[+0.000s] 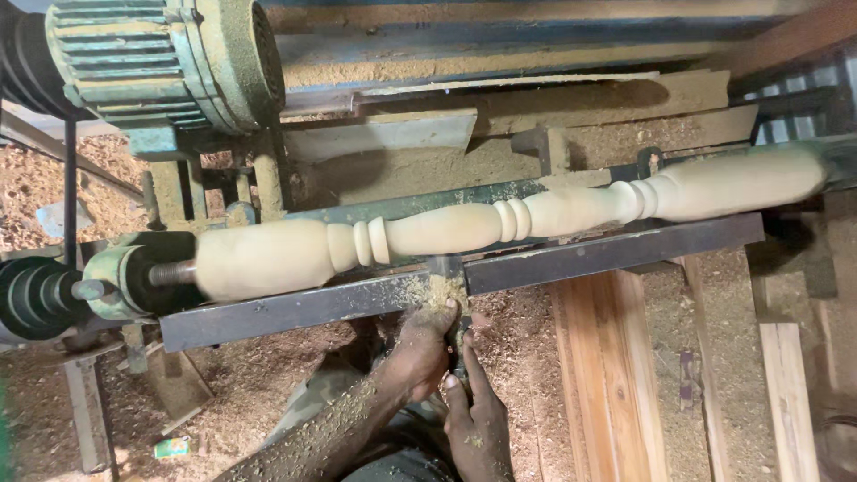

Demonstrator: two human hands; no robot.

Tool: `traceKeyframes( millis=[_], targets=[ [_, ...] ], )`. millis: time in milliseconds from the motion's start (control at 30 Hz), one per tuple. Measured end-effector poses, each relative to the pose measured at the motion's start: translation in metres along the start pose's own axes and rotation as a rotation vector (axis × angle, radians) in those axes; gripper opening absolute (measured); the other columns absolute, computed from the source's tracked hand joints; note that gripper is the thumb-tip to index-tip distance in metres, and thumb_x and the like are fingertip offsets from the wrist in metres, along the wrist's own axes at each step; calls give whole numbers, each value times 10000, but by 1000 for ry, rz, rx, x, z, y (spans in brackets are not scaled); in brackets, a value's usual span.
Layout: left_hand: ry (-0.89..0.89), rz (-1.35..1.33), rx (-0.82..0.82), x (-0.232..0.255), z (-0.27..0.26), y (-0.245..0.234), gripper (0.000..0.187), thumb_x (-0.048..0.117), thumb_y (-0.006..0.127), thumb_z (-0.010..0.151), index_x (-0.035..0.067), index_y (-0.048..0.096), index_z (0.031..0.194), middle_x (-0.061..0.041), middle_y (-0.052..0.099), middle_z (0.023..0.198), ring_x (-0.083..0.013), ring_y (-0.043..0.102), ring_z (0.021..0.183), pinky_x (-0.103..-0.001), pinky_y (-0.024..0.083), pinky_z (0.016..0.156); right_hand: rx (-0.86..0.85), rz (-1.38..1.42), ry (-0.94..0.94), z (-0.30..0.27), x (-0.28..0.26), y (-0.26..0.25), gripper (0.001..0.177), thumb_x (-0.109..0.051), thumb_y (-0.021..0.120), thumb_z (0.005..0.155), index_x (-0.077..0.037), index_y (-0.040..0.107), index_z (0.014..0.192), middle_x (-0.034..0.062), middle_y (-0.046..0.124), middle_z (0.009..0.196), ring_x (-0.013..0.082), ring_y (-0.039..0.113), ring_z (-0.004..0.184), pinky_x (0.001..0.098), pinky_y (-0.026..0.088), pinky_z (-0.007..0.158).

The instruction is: The person uses a woodturning tool to shape a piece of wood spinning on a lathe, creating a decorative post. They hold the tool against the wood to carve grooves and smooth sections, then set the tool down and handle other woodworking implements on a nearby table.

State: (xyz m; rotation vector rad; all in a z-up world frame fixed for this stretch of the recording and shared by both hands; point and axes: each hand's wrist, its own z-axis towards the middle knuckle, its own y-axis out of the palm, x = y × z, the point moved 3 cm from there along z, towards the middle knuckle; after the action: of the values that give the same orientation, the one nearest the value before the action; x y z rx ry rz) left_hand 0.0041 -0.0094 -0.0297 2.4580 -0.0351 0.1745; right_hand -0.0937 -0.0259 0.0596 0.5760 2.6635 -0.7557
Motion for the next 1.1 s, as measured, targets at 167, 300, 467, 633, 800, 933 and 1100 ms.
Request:
traceKeyframes(
  millis=[167,300,467,633,800,933,1100],
  targets=[
    [-18,76,22,10,-10,1,252,281,465,1053,52,555,1105,-121,726,928,-185,618,681,-341,569,679,9,19,-9,-2,-1,9,669,-292,544,994,-366,318,1620,67,591,699,131,538,521,309,517,553],
    [-9,88,-25,15,-15,0,284,299,450,1074,37,546,1124,-119,729,956,-172,603,691,-336,578,705,8,37,-8,-4,-4,14,667,-294,558,1003,-356,331,1628,55,591,697,132,542,517,312,518,550],
    [1,131,-30,19,-17,-3,341,315,456,1083,3,577,1146,-97,733,968,-148,573,724,-297,554,693,18,41,-27,-3,-2,19,683,-294,571,992,-367,340,1631,64,585,676,132,547,511,311,521,546],
    [-36,139,25,25,-23,0,279,310,459,1070,68,590,1115,-101,742,977,-147,538,705,-287,513,672,17,-14,31,-3,-2,22,647,-277,540,991,-373,316,1591,51,575,684,122,540,530,310,510,556],
    [-46,208,-60,23,-17,-10,440,345,409,1110,-26,636,1179,-111,671,890,-140,536,651,-280,517,611,15,10,11,-6,-6,24,700,-287,562,994,-402,303,1634,43,571,689,129,542,519,307,519,551],
    [-20,253,-137,20,-15,-15,533,371,392,1155,-85,651,1249,-97,631,844,-118,547,657,-251,520,597,14,3,8,-7,-8,24,674,-305,548,1001,-376,296,1622,47,573,679,124,551,520,302,523,550],
    [-70,154,20,29,-25,-2,351,304,381,1085,19,573,1160,-100,752,948,-141,548,680,-288,518,617,25,12,-10,-4,-4,24,677,-331,568,1001,-352,329,1634,58,561,653,120,536,518,305,509,538]
  ],
)
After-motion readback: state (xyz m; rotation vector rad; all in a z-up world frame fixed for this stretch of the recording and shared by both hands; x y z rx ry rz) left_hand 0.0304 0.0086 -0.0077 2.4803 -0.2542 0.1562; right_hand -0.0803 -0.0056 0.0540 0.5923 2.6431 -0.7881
